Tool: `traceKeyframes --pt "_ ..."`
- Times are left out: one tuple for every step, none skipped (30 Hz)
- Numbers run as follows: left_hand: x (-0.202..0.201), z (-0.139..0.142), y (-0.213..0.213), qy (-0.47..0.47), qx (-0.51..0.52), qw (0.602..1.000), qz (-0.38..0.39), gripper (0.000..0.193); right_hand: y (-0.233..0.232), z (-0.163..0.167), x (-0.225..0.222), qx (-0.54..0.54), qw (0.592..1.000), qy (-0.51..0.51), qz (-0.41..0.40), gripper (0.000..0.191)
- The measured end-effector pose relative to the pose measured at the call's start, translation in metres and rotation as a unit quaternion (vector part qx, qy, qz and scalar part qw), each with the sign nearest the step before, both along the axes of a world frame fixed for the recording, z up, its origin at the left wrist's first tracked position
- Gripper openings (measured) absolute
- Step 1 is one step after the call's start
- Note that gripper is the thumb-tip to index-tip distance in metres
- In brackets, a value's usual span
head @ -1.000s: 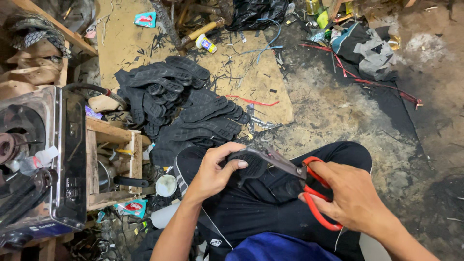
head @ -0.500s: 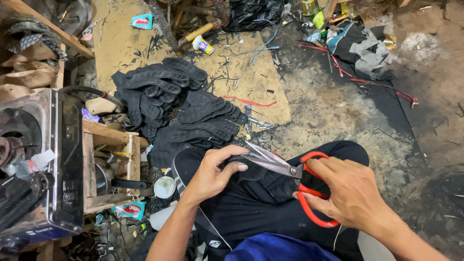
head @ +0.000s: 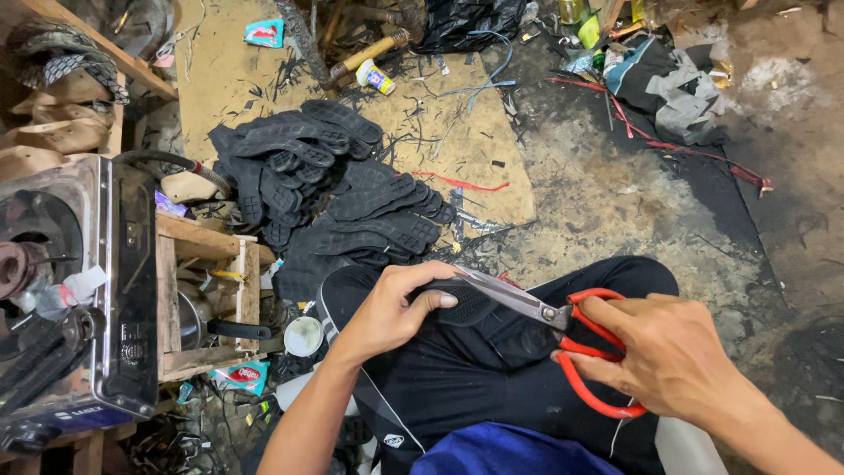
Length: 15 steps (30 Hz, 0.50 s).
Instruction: The person sits on the floor of a workshop and uses large red-handled shears to trim the edges of black rubber sandal soles, working on one sole at a time on their lap. They rotate each sole to cut around its perimeter and set trimmed soles onto a pile of finished soles beside them.
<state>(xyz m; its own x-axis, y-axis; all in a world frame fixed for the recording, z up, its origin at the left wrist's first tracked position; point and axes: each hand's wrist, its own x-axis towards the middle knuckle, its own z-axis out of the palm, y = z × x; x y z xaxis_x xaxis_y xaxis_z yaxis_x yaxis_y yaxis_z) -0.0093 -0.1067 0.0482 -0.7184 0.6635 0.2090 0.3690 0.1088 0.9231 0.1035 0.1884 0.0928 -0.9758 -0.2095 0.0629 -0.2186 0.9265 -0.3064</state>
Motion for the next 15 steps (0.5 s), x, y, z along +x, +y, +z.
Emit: traceKeyframes --pt "-0.001 0.0 0.0 0.007 -0.005 1.0 -0.001 0.031 0.003 -0.002 0.0 0.003 1.0 0.004 0.005 0.056" --pt "-0.002 0.0 0.0 0.003 -0.016 1.0 -0.001 0.031 0.006 -0.004 0.001 0.003 1.0 -0.003 0.007 0.055" --pt "-0.002 0.0 -0.001 -0.001 -0.026 1.0 -0.001 0.03 0.008 -0.006 0.001 0.004 1.0 -0.01 0.009 0.054" --pt "-0.003 0.0 -0.001 -0.005 -0.037 0.999 -0.001 0.029 0.011 -0.008 0.002 0.005 1.0 -0.017 0.011 0.053" --pt "-0.003 -0.001 -0.001 -0.012 -0.029 1.0 0.002 0.028 0.013 -0.009 0.002 0.009 1.0 -0.027 0.003 0.052" --pt "-0.002 -0.002 -0.001 -0.019 -0.021 1.0 0.005 0.027 0.012 -0.011 0.003 0.013 0.999 -0.037 -0.006 0.05" --pt "-0.001 -0.003 -0.002 -0.025 -0.012 1.0 0.008 0.025 0.012 -0.012 0.003 0.018 0.999 -0.046 -0.013 0.049" --pt "0.0 -0.005 -0.002 -0.035 0.001 0.999 0.018 0.024 0.012 -0.012 0.003 -0.004 0.998 -0.054 -0.035 0.051" --pt "0.001 -0.006 -0.002 -0.047 0.015 0.998 0.028 0.024 0.011 -0.011 0.003 -0.027 0.996 -0.063 -0.056 0.055" --pt "0.002 -0.007 -0.003 -0.058 0.028 0.997 0.039 0.023 0.01 -0.011 0.002 -0.048 0.993 -0.071 -0.077 0.06" --pt "0.002 -0.008 -0.004 -0.059 0.028 0.997 0.04 0.022 0.009 -0.01 0.002 -0.059 0.996 -0.044 -0.058 0.06" --pt "0.003 -0.009 -0.005 -0.061 0.028 0.997 0.041 0.021 0.007 -0.009 0.002 -0.069 0.997 -0.017 -0.04 0.06" --pt "0.004 -0.01 -0.006 -0.063 0.027 0.997 0.042 0.02 0.005 -0.007 0.003 -0.079 0.997 0.01 -0.024 0.06" --pt "0.004 -0.01 -0.006 -0.066 0.034 0.996 0.04 0.02 0.003 -0.007 0.002 -0.069 0.997 0.009 -0.023 0.06" --pt "0.004 -0.01 -0.005 -0.069 0.042 0.996 0.038 0.02 0.002 -0.006 0.002 -0.059 0.998 0.008 -0.023 0.061"
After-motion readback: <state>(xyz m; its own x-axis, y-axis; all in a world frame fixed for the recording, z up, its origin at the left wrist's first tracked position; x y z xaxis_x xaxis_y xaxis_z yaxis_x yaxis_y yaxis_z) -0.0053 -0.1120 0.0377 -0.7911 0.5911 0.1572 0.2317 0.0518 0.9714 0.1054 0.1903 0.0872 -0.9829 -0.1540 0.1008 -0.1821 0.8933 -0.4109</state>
